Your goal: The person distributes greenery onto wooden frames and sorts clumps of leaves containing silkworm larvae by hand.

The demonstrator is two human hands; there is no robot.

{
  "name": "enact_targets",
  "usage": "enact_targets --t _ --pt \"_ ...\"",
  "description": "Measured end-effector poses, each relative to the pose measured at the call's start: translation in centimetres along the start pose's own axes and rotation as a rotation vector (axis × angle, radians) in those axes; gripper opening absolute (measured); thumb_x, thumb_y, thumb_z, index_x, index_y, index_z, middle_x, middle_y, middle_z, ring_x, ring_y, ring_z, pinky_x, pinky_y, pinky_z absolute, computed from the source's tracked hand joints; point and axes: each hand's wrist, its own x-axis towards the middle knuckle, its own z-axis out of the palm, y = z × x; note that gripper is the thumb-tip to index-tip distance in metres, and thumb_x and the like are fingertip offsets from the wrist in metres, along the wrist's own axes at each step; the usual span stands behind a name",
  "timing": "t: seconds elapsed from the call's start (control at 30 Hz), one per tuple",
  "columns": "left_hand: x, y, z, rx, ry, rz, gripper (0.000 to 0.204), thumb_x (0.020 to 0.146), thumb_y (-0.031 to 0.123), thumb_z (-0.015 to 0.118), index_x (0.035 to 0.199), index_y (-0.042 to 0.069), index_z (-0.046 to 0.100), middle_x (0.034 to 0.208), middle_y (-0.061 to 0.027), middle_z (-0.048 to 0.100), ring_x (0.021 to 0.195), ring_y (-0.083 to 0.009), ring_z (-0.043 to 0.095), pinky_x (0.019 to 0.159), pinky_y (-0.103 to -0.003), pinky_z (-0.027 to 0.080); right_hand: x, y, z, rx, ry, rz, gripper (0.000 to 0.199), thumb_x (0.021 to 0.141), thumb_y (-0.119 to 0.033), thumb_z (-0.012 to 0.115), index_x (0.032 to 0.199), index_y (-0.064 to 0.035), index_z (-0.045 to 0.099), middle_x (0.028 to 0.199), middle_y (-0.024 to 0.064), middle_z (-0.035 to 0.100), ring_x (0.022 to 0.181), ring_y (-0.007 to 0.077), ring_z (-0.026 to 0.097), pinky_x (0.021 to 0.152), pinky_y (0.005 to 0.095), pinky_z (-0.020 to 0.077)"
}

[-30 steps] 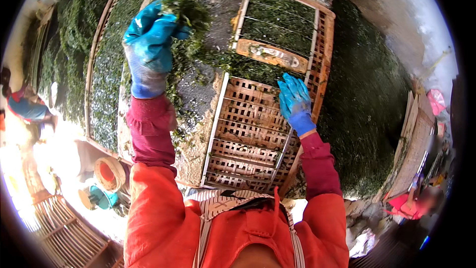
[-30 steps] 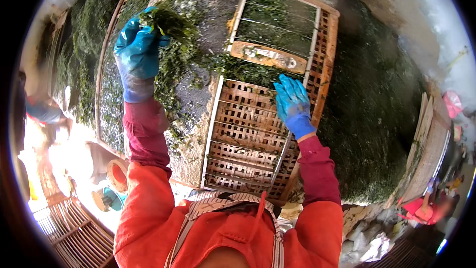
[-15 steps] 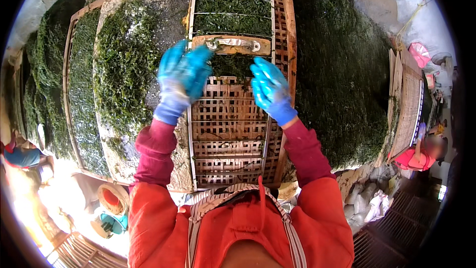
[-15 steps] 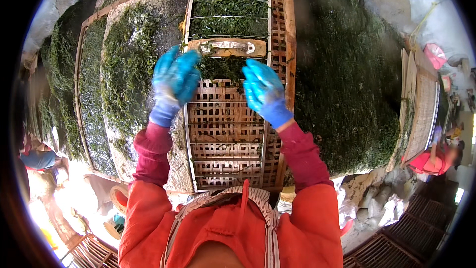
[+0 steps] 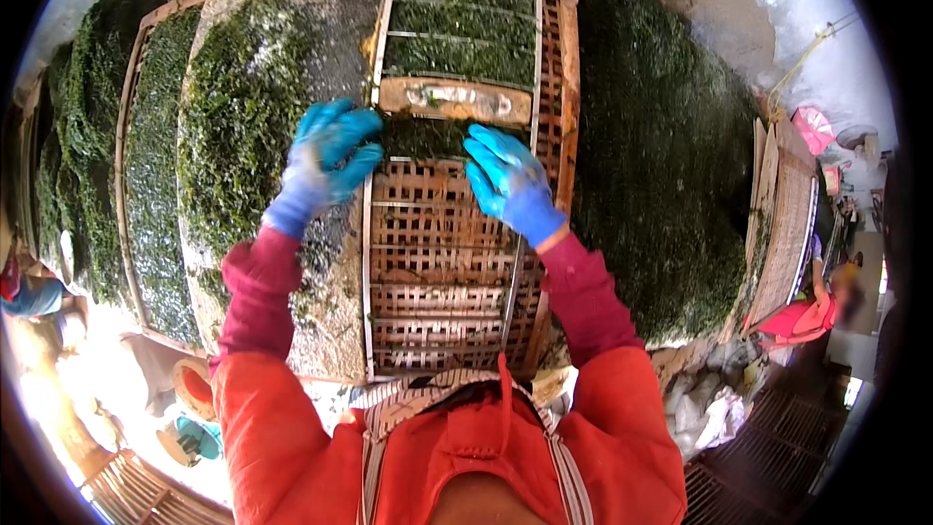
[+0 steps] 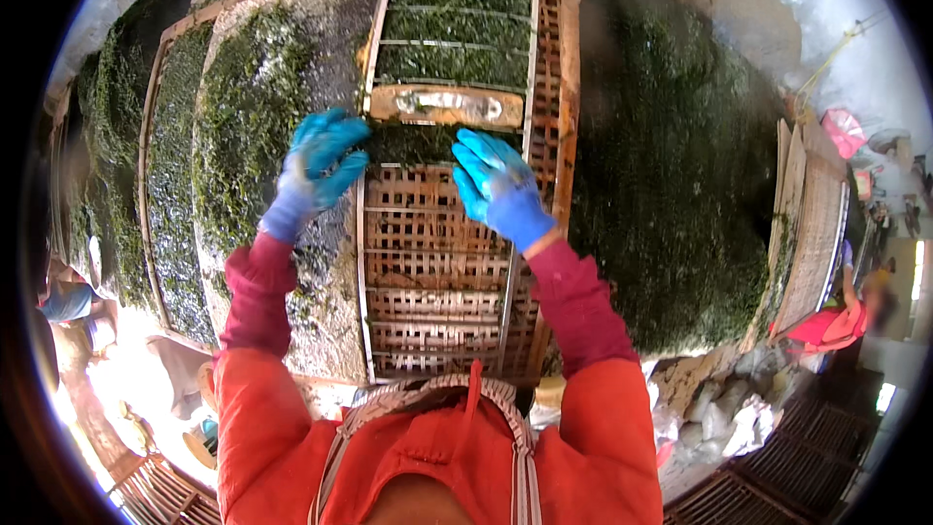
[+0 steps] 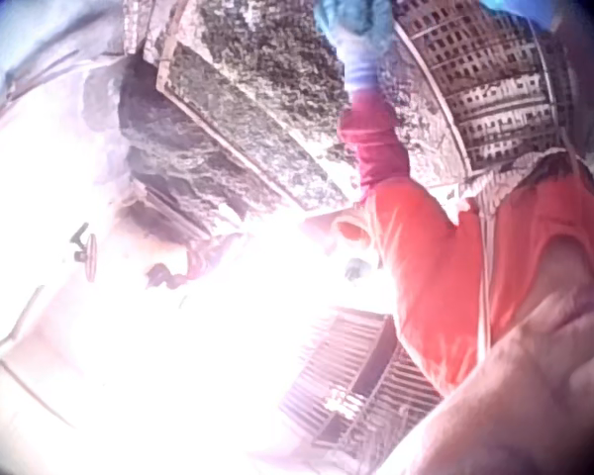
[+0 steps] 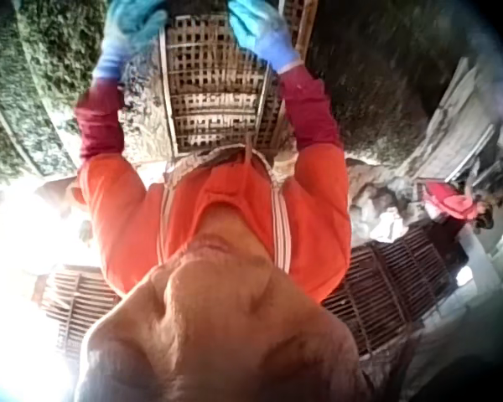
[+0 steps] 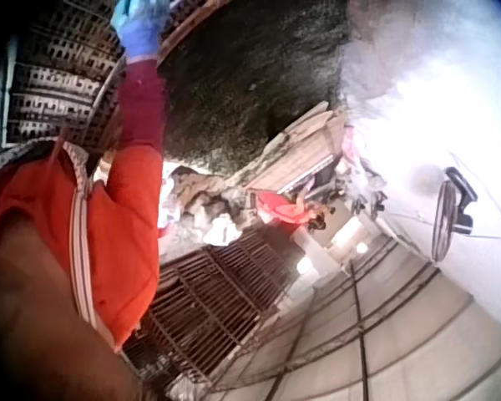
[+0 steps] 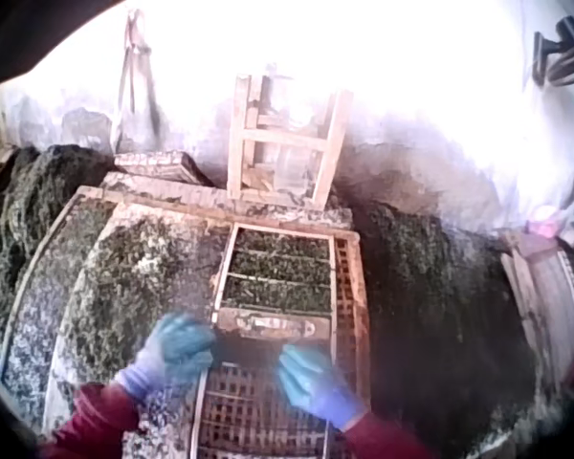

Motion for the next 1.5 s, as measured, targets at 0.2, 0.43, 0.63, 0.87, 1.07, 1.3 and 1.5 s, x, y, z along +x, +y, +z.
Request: enact_targets --t 0.2,0.43,0.63,0.87,1.07,1.3,1.5 --pt "2.3 0.5 -2.5 0.452 -0.199 -0.207 0.068 0.081 0.035 0.081 0.144 0.021 0.059 0.167 -0.0055 0.033 0.158 -0.0347 0.016 0.129 -0.051 0.008 4.9 -3.6 5.3 0.093 0.002 -0.130 0.034 0.090 -0.016 0.069 0.122 -0.0067 0.069 0.137 0.0142 0.064 0.119 0.0316 0.066 0.104 0.0446 0.0529" --pt "8.5 5.8 -1.8 -0.678 -0.037 0.026 0.055 0.094 0.023 0.072 0.145 0.011 0.055 0.155 -0.0114 0.050 0.147 -0.0289 0.039 0.122 -0.046 0.032 5.0 -4.2 7.7 -0.177 -0.362 -0.054 0.027 0.095 -0.032 0.060 0.110 -0.0138 0.073 0.130 0.0107 0.068 0.126 0.0278 0.059 0.114 0.0464 0.0389" --pt "3.7 3.9 -1.4 -0.989 0.529 -0.047 0.042 0.102 0.007 0.061 0.143 -0.001 0.058 0.146 -0.0105 0.057 0.121 -0.0120 0.057 0.102 -0.026 0.045 4.7 -3.6 3.5 0.098 0.136 -0.047 0.021 0.089 -0.012 0.070 0.108 -0.0049 0.074 0.125 0.0147 0.070 0.097 0.0243 0.074 0.083 0.0356 0.0627" --pt "-2.9 2.9 6.7 -0.581 0.874 -0.270 0.045 0.105 0.010 0.056 0.148 -0.002 0.049 0.137 -0.0098 0.061 0.107 -0.0148 0.060 0.095 -0.028 0.048 3.5 -2.5 10.0 0.332 -0.314 0.120 0.043 0.102 -0.028 0.052 0.139 -0.0066 0.059 0.156 0.0132 0.048 0.140 0.0255 0.050 0.116 0.0390 0.0413" --pt "-4.0 2.0 9.2 0.063 0.931 -0.394 0.047 0.101 0.015 0.058 0.145 0.001 0.051 0.144 -0.0184 0.057 0.132 -0.0398 0.051 0.116 -0.053 0.034 8.8 -5.9 4.7 -0.120 0.132 -0.017 0.057 0.078 -0.030 0.082 0.126 -0.0051 0.066 0.144 0.0191 0.055 0.138 0.0430 0.046 0.115 0.0579 0.0385" --pt "-3.8 3.0 8.8 0.089 0.812 -0.400 0.048 0.103 0.021 0.056 0.147 0.003 0.049 0.146 -0.0177 0.056 0.137 -0.0408 0.047 0.118 -0.053 0.031 6.6 -1.7 7.5 -0.139 0.120 0.128 0.008 0.077 -0.009 0.076 0.083 -0.0109 0.070 0.139 0.0122 0.063 0.143 0.0360 0.045 0.121 0.0547 0.0326" --pt "-3.9 3.2 8.7 0.069 0.837 -0.383 0.048 0.101 0.015 0.057 0.146 0.002 0.051 0.144 -0.0174 0.057 0.137 -0.0414 0.047 0.118 -0.052 0.032 4.6 -2.2 1.1 -0.179 0.204 0.047 0.023 0.084 -0.011 0.074 0.107 -0.0130 0.075 0.133 0.0100 0.065 0.120 0.0336 0.062 0.102 0.0499 0.0531"
